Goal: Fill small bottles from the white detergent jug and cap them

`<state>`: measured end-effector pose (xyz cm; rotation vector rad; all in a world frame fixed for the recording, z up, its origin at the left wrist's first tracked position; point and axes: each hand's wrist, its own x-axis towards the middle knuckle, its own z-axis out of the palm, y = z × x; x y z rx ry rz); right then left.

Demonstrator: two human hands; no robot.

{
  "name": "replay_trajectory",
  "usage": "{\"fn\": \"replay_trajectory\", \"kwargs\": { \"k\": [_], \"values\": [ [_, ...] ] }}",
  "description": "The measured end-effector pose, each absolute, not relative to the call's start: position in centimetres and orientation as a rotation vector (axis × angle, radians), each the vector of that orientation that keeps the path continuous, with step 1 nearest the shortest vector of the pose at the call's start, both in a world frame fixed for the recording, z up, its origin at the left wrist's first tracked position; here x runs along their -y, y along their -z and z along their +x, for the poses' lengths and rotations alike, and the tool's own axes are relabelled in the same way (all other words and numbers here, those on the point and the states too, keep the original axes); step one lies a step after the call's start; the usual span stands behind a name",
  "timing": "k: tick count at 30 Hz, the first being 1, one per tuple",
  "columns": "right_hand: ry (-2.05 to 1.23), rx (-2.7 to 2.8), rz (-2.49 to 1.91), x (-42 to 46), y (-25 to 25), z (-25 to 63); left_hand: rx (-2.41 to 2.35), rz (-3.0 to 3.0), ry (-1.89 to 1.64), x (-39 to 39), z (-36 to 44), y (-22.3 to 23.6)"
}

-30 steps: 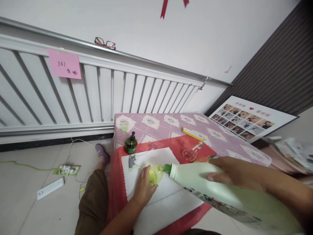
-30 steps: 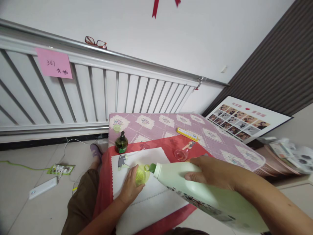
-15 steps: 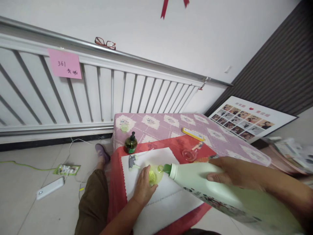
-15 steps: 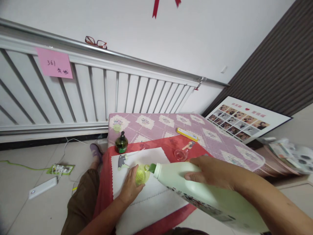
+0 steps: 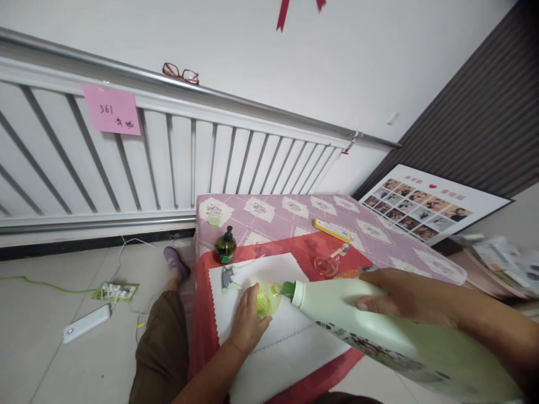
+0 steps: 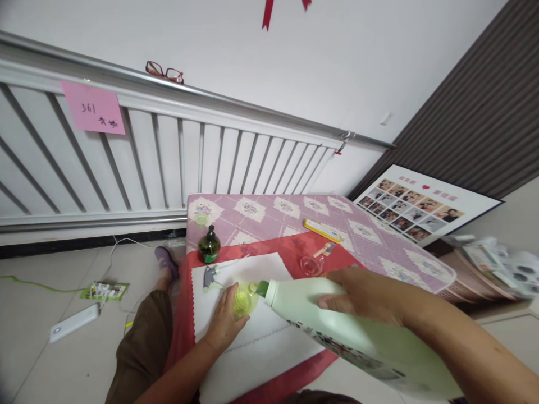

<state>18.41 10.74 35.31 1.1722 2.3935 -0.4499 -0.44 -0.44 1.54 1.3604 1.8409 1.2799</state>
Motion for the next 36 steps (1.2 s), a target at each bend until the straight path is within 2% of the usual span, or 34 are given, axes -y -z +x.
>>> {"fn": "replay_trajectory", "kwargs": {
  "k": [3,36],
  "values": [
    [0.557,-2.313,1.130,-10.75,-35.54,18.23,-1.841,1.364,-1.288,0.46,-0.47,-1.52],
    [0.560,-2.316,1.155,-10.60,-35.73,18.19,-1.846,1.356,-1.252,0.46,-0.56,-1.59]
  ]
}}
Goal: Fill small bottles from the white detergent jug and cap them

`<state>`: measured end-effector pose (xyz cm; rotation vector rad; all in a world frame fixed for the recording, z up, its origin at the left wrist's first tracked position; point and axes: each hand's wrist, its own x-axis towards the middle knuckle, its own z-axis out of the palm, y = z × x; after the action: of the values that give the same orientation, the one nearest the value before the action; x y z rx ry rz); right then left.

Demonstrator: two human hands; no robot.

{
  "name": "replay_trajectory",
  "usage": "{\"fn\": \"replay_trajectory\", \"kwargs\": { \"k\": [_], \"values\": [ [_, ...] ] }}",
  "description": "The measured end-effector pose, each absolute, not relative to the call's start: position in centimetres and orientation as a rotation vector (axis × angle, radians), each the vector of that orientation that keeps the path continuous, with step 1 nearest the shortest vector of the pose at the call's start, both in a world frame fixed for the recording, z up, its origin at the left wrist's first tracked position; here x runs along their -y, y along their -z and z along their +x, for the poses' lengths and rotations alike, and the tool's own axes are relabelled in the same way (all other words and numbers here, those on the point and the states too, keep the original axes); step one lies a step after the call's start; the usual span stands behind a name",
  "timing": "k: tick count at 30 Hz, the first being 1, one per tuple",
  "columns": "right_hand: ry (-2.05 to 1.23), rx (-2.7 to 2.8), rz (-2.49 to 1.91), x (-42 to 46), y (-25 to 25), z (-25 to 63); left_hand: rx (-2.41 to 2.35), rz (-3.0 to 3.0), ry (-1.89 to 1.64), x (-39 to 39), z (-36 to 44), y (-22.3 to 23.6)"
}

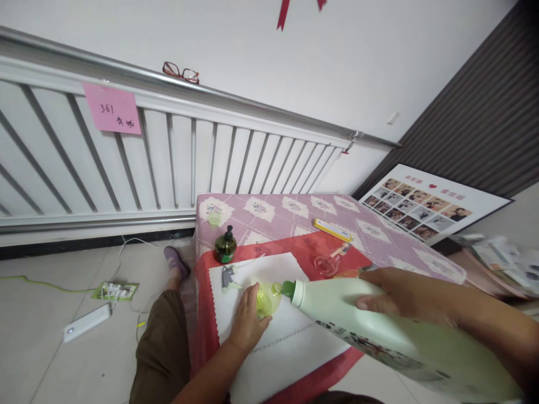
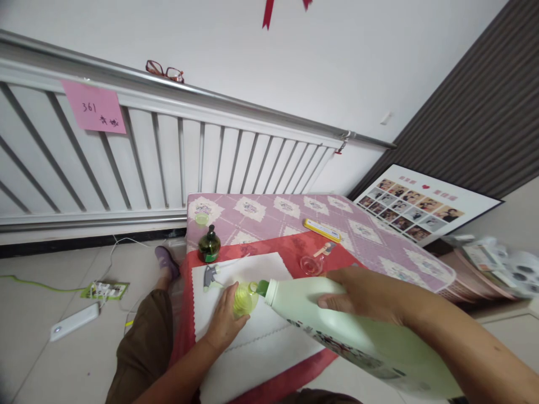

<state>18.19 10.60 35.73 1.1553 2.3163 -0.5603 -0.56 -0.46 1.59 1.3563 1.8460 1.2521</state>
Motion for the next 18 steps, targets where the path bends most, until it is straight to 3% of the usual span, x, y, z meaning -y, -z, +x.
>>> {"fn": "replay_trajectory", "kwargs": {
  "k": [18],
  "values": [
    [0.480,-2.394,1.190,-10.58,-35.00,18.52,-1.851,1.361,-1.276,0.39,-0.52,-1.37]
  ]
}}
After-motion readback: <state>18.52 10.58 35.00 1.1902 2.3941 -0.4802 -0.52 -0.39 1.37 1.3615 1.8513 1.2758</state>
